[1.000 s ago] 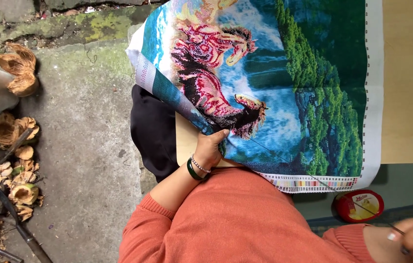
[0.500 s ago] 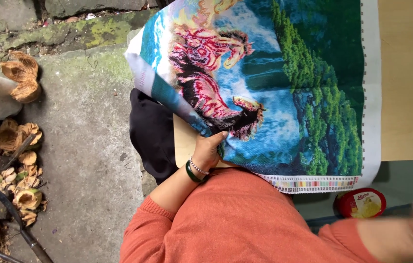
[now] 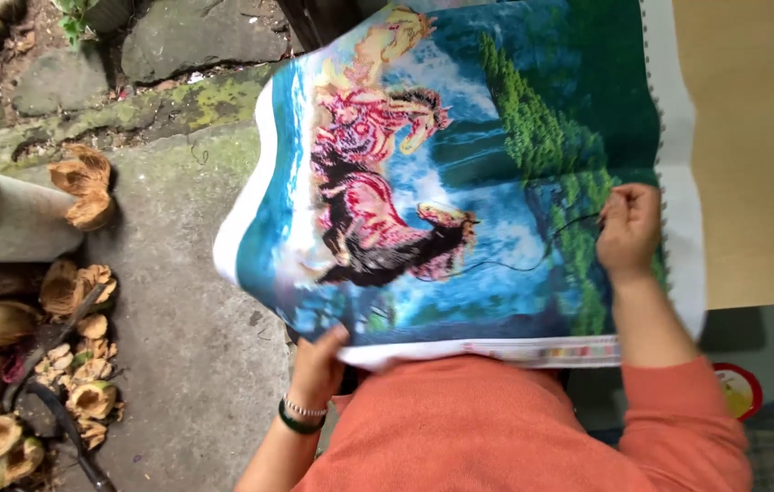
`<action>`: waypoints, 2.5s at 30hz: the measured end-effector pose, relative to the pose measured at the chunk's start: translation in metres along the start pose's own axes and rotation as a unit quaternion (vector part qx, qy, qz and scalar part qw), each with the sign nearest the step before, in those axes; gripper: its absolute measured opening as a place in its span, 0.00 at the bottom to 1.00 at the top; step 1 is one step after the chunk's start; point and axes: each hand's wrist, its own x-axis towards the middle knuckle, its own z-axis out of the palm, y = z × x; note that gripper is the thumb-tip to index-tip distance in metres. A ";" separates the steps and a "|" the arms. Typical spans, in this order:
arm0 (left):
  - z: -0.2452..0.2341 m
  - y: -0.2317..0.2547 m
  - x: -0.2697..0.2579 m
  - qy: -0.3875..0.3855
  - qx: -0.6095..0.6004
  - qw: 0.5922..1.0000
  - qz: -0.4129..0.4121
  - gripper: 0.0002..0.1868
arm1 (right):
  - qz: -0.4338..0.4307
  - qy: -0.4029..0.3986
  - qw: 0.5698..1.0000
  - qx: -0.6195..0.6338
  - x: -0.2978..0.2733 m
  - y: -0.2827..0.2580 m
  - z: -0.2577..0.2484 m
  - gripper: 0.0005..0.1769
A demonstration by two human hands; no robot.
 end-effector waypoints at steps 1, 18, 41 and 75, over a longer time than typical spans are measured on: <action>-0.011 0.011 -0.007 -0.003 0.004 1.000 0.000 0.24 | 0.002 0.004 1.000 0.000 0.006 0.011 -0.009 0.03; 0.242 0.001 0.091 -0.362 0.757 0.504 0.203 0.36 | 0.096 -0.114 0.988 -0.036 0.041 -0.110 0.146 0.13; 0.211 -0.068 0.028 -0.481 0.666 0.320 0.471 0.56 | 0.068 -0.012 0.997 -0.029 0.100 -0.033 0.121 0.09; 0.153 0.007 0.215 0.021 0.763 0.602 0.235 0.34 | 0.237 -0.032 0.870 0.431 0.112 -0.043 0.063 0.05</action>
